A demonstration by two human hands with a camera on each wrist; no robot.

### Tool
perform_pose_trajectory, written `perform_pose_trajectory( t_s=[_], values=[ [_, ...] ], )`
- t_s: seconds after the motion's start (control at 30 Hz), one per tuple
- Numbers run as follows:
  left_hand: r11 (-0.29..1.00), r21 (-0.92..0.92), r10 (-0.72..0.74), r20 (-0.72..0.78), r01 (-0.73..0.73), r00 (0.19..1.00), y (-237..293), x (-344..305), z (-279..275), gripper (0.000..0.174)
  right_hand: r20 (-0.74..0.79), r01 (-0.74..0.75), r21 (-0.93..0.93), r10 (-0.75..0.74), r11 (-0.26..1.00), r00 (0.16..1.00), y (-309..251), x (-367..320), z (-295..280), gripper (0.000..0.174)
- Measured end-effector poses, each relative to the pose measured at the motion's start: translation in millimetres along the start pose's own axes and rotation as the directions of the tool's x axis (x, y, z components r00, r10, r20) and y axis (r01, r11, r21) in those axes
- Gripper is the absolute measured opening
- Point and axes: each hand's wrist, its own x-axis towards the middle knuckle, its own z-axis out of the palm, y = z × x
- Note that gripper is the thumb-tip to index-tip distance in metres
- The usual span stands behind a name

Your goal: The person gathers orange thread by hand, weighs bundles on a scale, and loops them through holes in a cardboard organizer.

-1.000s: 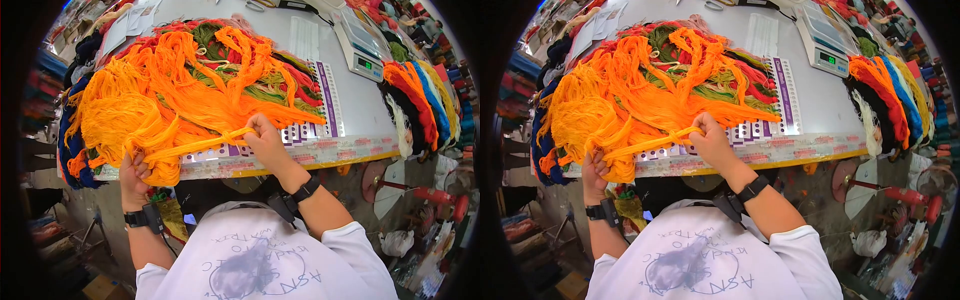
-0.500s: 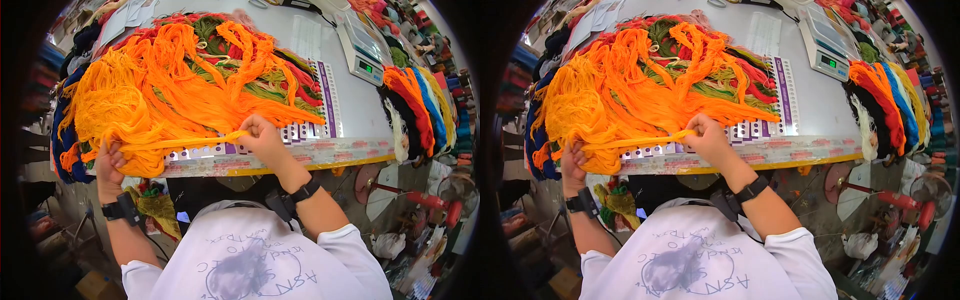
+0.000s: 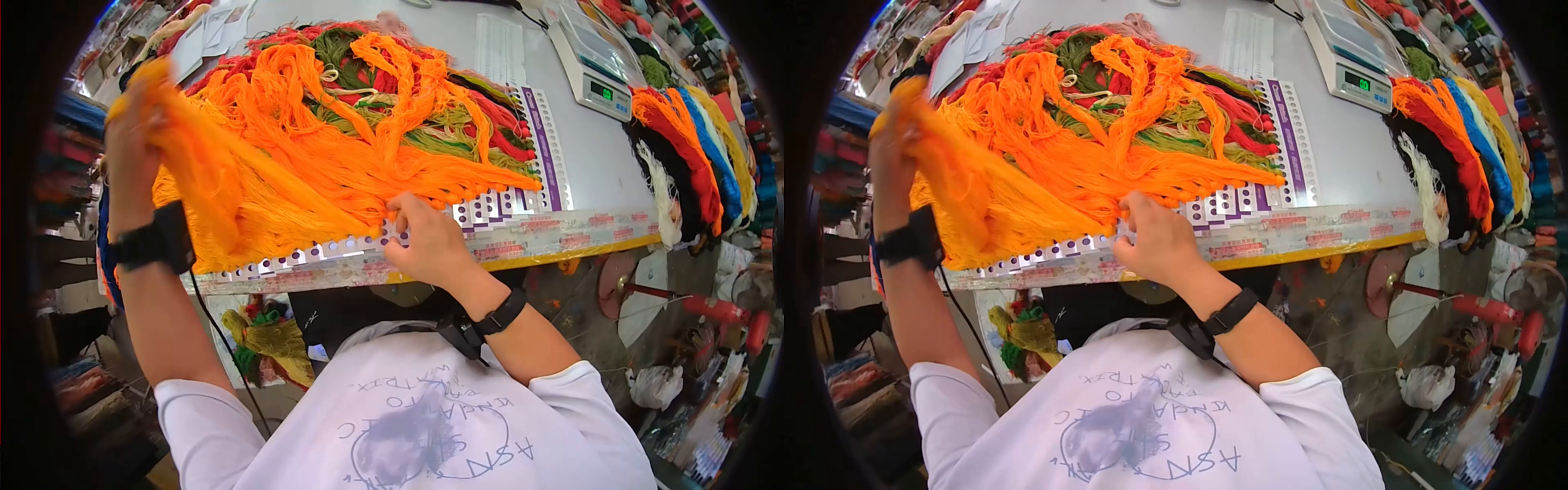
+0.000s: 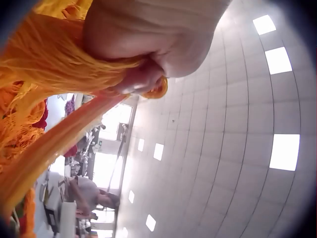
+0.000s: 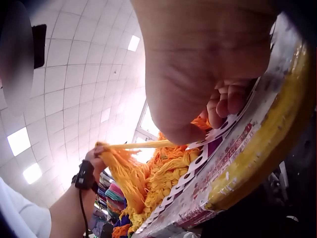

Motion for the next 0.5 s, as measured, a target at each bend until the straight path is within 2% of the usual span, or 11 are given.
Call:
perform_pose_trajectory(
  t_s=[0.03, 0.07, 0.1, 0.13, 0.2, 0.23, 0.3, 0.33, 0.4, 0.43, 0.5],
  values=[
    [0.926, 0.377, -0.018, -0.007, 0.02, 1.0, -1.9, 1.8, 15.5, 0.027, 0.008, -0.047, 0.052, 0.046, 0.998, 0.999, 1.2, -0.5, -0.4, 0.033],
    [0.712, 0.701, -0.028, -0.03, 0.041, 0.999, -1.1, 0.8, 24.7, 0.035, 0.021, -0.087, 0.108, 0.086, 0.99, 0.996, 2.3, 0.8, 0.1, 0.031],
    [0.783, 0.619, -0.067, -0.017, 0.063, 0.998, -7.6, -5.9, 25.7, 0.038, 0.018, -0.065, 0.118, 0.063, 0.991, 0.998, 5.5, 0.5, 1.1, 0.031],
    [0.828, 0.551, -0.098, -0.032, 0.099, 0.995, -3.1, -24.8, 45.5, 0.034, 0.018, -0.102, 0.257, 0.101, 0.961, 0.995, 10.3, -2.0, 1.8, 0.026],
    [0.916, -0.002, -0.4, 0.108, 0.402, 0.91, -8.5, -51.4, 45.0, 0.039, 0.022, -0.12, 0.405, 0.122, 0.907, 0.992, 8.9, 0.9, 1.1, 0.021],
    [0.776, -0.335, -0.439, 0.323, 0.535, 0.839, -21.1, -62.8, 38.6, 0.048, -0.044, -0.08, 0.514, 0.119, 0.854, 0.992, 2.0, 0.3, -1.8, 0.017],
    [0.67, -0.524, -0.297, 0.46, 0.526, 0.837, -28.4, -99.0, 78.6, 0.056, -0.137, 0.013, 0.679, 0.109, 0.734, 0.985, -22.4, 0.2, -11.4, 0.013],
    [0.671, -0.526, -0.299, 0.453, 0.522, 0.84, -30.4, -110.0, 88.9, 0.056, -0.129, 0.01, 0.68, 0.106, 0.733, 0.986, -38.3, 2.4, -19.4, 0.013],
    [0.508, -0.591, -0.158, 0.65, 0.626, 0.743, -34.7, -124.5, 105.8, 0.071, -0.316, 0.241, 0.476, -0.091, 0.846, 0.944, -64.2, 7.7, -36.8, 0.018],
    [0.502, -0.595, -0.152, 0.653, 0.627, 0.742, -36.8, -130.2, 111.6, 0.071, -0.317, 0.239, 0.467, -0.091, 0.851, 0.944, -70.6, 10.6, -42.7, 0.018],
    [0.48, -0.576, -0.149, 0.69, 0.662, 0.708, -40.0, -140.0, 119.8, 0.088, -0.407, 0.475, 0.181, -0.373, 0.861, 0.834, -79.9, 14.1, -50.1, 0.02]
  ],
)
